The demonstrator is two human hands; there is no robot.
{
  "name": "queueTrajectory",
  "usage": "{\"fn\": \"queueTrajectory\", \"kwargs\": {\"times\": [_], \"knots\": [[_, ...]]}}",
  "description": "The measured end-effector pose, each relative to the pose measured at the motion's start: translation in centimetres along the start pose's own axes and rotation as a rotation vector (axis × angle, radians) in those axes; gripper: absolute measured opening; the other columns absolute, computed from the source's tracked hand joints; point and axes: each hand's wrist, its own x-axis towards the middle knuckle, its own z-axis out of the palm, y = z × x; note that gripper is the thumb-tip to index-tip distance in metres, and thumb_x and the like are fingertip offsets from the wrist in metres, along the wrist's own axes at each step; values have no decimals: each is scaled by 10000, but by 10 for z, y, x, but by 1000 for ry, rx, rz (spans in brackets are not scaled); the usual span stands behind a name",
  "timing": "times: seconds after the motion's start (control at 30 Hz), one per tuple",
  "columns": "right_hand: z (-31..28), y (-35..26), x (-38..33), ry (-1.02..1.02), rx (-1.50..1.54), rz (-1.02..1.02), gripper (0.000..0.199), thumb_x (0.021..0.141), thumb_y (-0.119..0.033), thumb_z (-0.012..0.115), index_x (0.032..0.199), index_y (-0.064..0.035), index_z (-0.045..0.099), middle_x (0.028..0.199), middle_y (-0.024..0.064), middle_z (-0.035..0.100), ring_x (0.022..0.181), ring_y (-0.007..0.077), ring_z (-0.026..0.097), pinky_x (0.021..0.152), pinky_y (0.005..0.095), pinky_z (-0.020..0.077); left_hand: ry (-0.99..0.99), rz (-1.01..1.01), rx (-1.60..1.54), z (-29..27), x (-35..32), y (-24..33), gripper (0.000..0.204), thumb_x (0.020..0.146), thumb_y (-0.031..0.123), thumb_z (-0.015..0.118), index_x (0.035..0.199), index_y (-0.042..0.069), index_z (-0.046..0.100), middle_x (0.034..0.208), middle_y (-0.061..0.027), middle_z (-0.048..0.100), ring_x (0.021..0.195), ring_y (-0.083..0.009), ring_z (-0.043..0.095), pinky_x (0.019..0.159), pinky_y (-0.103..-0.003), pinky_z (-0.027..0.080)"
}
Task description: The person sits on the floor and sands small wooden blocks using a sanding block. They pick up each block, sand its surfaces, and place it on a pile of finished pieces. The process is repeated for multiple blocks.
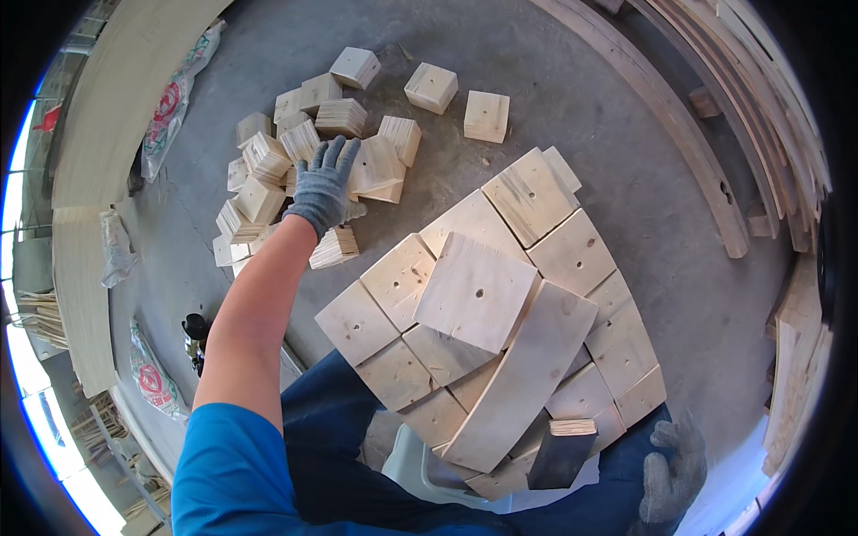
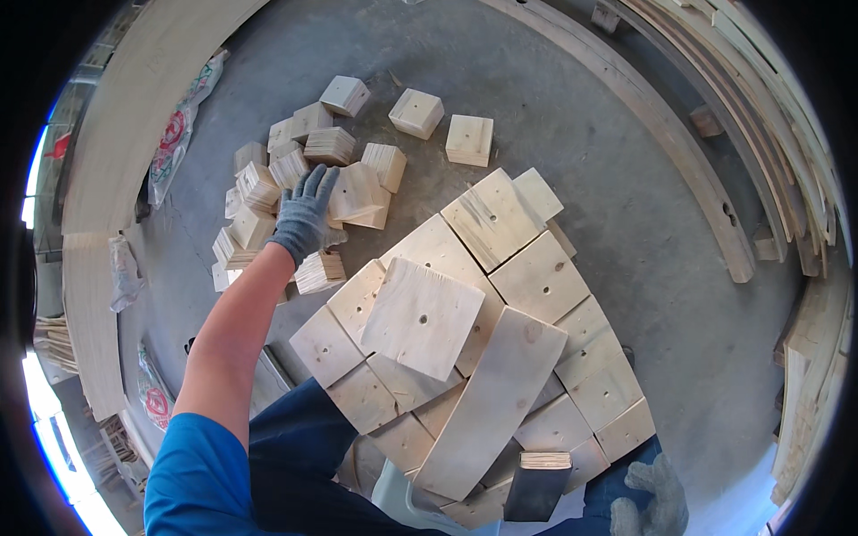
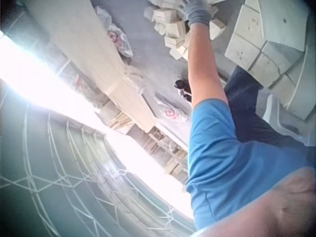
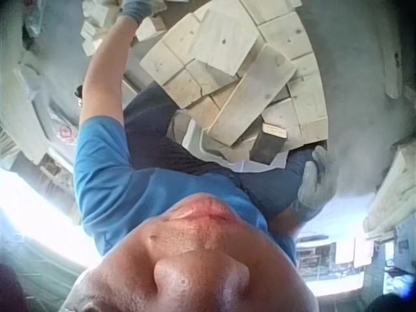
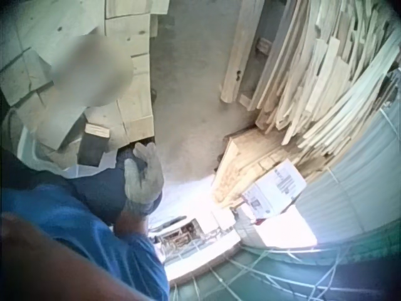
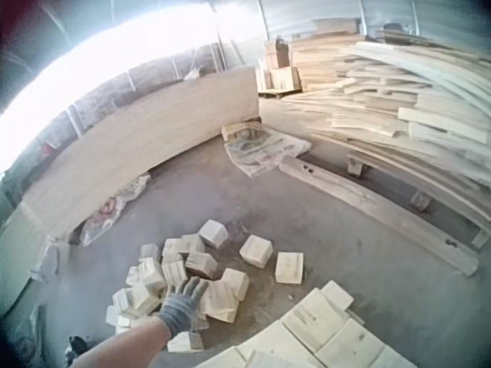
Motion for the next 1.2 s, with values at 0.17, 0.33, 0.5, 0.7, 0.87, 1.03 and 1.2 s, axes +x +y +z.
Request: {"fn": "queueTrajectory", "kwargs": {"times": [0.17, 0.33, 0.5, 0.7, 0.87, 1.03, 1.2], "knots": [[1, -16, 7, -112, 83, 48, 413, 1032, -19, 681, 1418, 101, 593, 1353, 228, 718, 1199, 291, 713, 1073, 394, 561, 104, 13, -97, 28, 16, -2, 1322, 663, 448, 982, 1717, 158, 240, 1722, -146, 350, 1598, -392, 335, 1258, -697, 303], [9, -19, 7, -99, 113, 56, 381, 1033, -5, 670, 1394, 99, 608, 1334, 225, 726, 1193, 281, 717, 1070, 390, 563, 116, -32, -207, 33, 26, -6, 1243, 620, 401, 984, 1664, 133, 365, 1632, -178, 450, 1522, -396, 423, 1245, -595, 350], [11, -22, 7, -104, 89, 58, 370, 1036, -9, 668, 1387, 95, 618, 1346, 218, 723, 1194, 274, 715, 1074, 389, 558, 157, 68, -172, 31, 3, -12, 1188, 613, 411, 980, 1623, 169, 404, 1581, -120, 494, 1507, -383, 436, 1219, -668, 331], [14, -19, 9, -156, 90, 73, 381, 1028, -14, 675, 1390, 89, 623, 1340, 203, 728, 1187, 266, 715, 1082, 387, 548, 137, 35, -24, 40, -3, -13, 1157, 619, 420, 979, 1616, 238, 421, 1615, -75, 483, 1562, -385, 379, 1199, -773, 296], [15, -22, 12, -152, 68, 70, 399, 1023, -21, 682, 1404, 84, 622, 1336, 194, 730, 1182, 262, 714, 1083, 388, 545, 140, 192, 41, 38, 1, -26, 1169, 589, 365, 980, 1610, 211, 433, 1567, -91, 526, 1471, -367, 480, 1193, -717, 323], [15, -23, 13, -174, 37, 59, 410, 1026, -29, 678, 1418, 75, 622, 1337, 202, 729, 1194, 278, 714, 1089, 396, 543, 44, 191, 82, 30, 17, -19, 1151, 602, 353, 967, 1611, 203, 434, 1534, -85, 557, 1410, -365, 547, 1196, -666, 358], [11, -28, 10, -120, -139, -43, 536, 925, -97, 700, 1428, 69, 618, 1271, 195, 722, 1135, 289, 698, 1054, 412, 539, 7, 148, 3, 17, 10, -21, 1176, 618, 362, 975, 1627, 166, 404, 1513, -142, 560, 1402, -354, 558, 1178, -553, 432]]}}
